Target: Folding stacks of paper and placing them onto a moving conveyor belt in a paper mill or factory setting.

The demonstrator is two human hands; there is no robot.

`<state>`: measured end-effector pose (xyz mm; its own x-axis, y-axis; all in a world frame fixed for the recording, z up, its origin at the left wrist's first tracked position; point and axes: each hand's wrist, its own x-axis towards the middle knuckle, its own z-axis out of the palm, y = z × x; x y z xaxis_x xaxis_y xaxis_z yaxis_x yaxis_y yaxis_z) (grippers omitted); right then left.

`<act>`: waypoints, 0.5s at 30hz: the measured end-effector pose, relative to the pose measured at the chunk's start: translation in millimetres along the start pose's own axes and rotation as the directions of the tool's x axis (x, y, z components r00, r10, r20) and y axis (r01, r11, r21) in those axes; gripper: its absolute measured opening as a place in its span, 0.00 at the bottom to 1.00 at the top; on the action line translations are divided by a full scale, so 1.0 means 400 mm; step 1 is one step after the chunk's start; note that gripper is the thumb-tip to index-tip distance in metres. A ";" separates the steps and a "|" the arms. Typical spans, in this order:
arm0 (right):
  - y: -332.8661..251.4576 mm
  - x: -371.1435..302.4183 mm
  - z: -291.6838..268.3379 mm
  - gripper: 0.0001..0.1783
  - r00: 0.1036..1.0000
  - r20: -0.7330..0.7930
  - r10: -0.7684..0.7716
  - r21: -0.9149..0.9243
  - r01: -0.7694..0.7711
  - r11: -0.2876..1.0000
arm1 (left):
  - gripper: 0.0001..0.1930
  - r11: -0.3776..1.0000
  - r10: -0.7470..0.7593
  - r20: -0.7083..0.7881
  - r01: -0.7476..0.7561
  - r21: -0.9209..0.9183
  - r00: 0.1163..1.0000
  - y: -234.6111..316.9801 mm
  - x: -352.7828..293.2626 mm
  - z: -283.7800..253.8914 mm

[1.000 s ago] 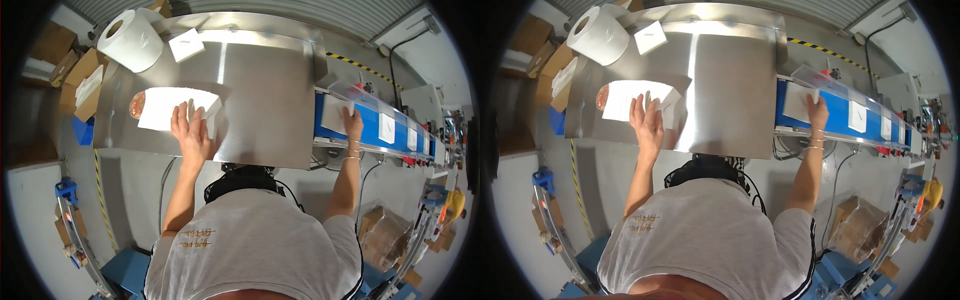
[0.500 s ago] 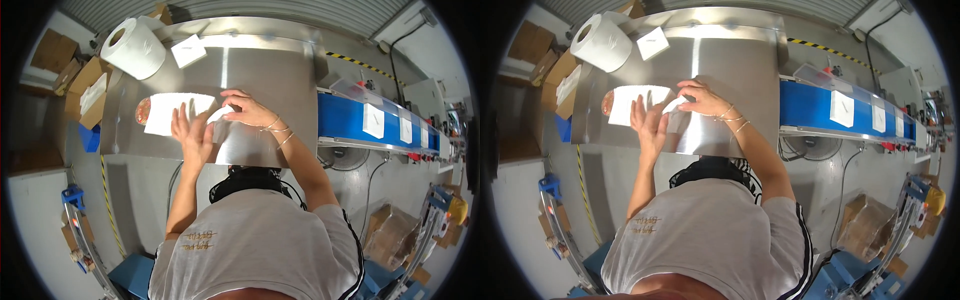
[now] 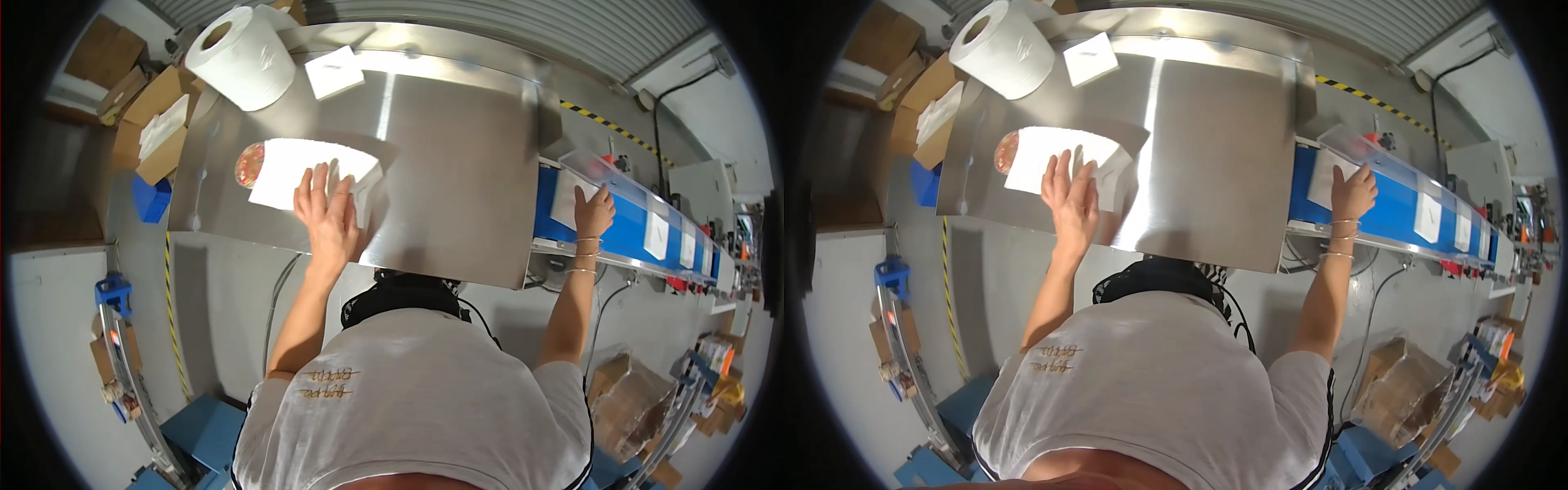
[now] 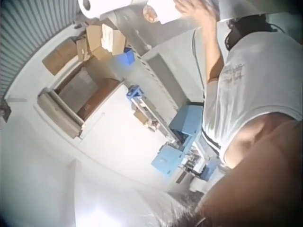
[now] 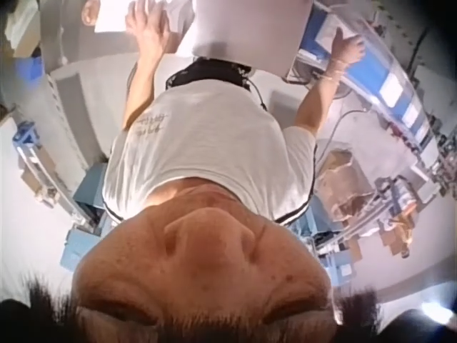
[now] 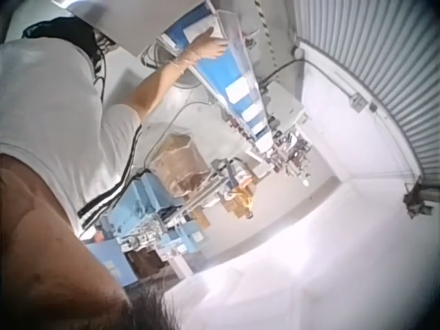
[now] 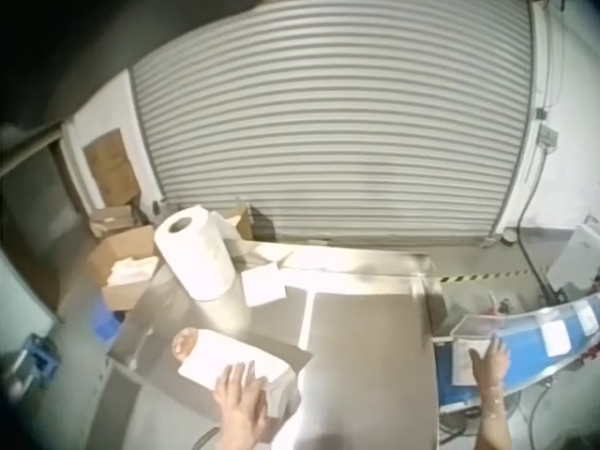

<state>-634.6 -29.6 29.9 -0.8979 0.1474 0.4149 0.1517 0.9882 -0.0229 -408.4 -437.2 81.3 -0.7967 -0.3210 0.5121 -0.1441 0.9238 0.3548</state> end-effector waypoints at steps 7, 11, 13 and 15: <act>-0.523 -0.179 -0.151 0.29 0.429 0.225 -0.875 0.973 -0.138 0.182 | 0.14 0.996 0.044 0.045 -0.040 -0.075 0.998 -0.015 0.008 -0.006; -0.653 -0.196 -0.152 0.23 0.352 0.076 -0.933 0.995 -0.080 0.051 | 0.13 0.992 0.073 0.051 -0.067 -0.103 0.996 -0.011 0.023 -0.014; -0.630 -0.198 -0.157 0.15 0.355 0.047 -0.934 0.998 -0.047 0.032 | 0.12 0.993 0.017 0.046 -0.012 -0.114 0.999 -0.002 0.027 -0.031; -0.565 -0.217 -0.109 0.11 0.406 0.210 -0.889 0.884 -0.467 -0.005 | 0.15 0.997 -0.009 0.043 0.012 -0.074 0.999 -0.023 0.024 -0.033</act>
<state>-572.8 -267.7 38.6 -0.5863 -0.8101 -0.0018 0.0534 -0.0364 -0.9979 -406.9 -451.5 93.0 -0.8202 -0.3196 0.4745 -0.1096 0.9018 0.4180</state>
